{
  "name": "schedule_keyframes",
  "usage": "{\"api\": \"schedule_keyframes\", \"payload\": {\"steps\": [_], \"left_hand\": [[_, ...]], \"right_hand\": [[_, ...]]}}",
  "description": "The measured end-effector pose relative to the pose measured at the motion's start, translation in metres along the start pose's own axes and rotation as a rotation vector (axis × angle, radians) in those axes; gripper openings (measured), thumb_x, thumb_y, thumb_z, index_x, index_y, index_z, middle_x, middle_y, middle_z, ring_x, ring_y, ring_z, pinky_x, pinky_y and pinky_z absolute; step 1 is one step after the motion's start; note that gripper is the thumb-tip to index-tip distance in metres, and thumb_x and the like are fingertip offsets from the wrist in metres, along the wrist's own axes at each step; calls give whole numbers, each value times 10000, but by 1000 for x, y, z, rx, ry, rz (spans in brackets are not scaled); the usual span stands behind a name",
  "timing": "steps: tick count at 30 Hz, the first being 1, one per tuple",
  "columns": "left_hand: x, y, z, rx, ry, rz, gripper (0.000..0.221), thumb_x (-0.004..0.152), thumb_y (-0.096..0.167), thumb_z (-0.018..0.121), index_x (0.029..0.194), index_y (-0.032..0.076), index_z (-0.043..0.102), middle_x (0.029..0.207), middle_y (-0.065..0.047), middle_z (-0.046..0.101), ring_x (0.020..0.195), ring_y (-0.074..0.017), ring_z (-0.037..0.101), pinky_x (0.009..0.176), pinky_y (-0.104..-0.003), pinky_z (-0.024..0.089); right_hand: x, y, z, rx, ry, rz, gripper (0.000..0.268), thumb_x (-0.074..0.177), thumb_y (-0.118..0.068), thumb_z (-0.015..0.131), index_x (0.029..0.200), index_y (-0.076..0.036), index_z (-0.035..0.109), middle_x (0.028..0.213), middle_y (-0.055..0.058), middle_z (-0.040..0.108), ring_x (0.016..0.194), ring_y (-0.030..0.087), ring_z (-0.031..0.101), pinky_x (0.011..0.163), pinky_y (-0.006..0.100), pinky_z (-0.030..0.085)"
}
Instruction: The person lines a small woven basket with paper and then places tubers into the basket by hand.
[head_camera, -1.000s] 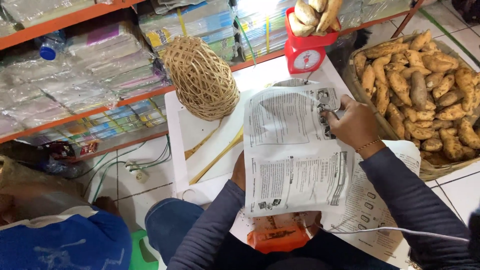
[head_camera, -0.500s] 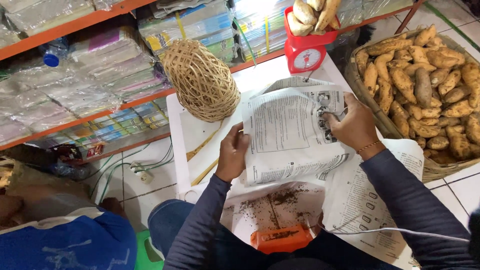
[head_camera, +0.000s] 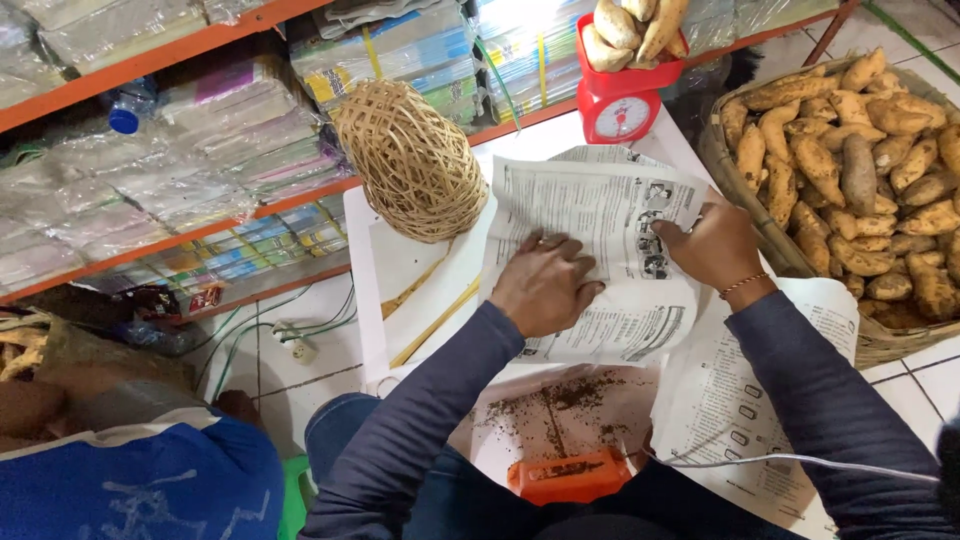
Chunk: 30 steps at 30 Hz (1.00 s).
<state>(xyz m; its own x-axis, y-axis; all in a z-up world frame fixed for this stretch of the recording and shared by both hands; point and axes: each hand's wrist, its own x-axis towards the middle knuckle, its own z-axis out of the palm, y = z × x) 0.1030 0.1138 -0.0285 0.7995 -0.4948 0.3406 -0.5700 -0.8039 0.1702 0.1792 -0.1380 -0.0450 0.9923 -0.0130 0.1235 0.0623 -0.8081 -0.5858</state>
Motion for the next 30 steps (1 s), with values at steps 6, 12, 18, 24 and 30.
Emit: {"api": "schedule_keyframes", "payload": {"steps": [6,12,18,24,30], "left_hand": [[19,3,18,-94,-168,-26,500,953,464,478,1233,129,721,1208,-205,680,1133,-450,675,971,-625,489],[33,-1,40,-12,-153,-92,394,901,418,539,1179,223,739,1180,-115,695,1081,-368,717,896,-525,561],[44,8,0,127,-272,-142,737,748,660,663,1271,141,682,1341,-214,590,1172,-416,636,939,-541,511],[34,-26,78,124,-259,-254,761,802,689,590,1311,130,678,1385,-232,565,1341,-408,526,1069,-523,461],[31,-32,94,41,-371,-288,782,901,667,496,1469,134,564,1522,-257,453,1474,-414,385,1159,-520,408]], "right_hand": [[-4,-16,-23,68,-22,19,275,946,-327,657,991,-64,723,801,176,726,934,428,706,773,545,549],[2,-9,-23,78,-40,6,300,922,-334,707,1061,-70,740,791,154,726,890,386,722,766,506,552],[-4,-15,-23,122,-89,67,403,805,-311,796,1168,-163,706,910,61,759,936,267,735,835,444,567],[-8,-12,-14,16,-8,22,282,866,-377,764,1061,-175,748,864,42,761,933,307,738,815,452,578],[-19,-26,-19,-37,-80,22,334,818,-335,780,1090,-146,742,836,55,759,915,323,742,842,461,583]]}}
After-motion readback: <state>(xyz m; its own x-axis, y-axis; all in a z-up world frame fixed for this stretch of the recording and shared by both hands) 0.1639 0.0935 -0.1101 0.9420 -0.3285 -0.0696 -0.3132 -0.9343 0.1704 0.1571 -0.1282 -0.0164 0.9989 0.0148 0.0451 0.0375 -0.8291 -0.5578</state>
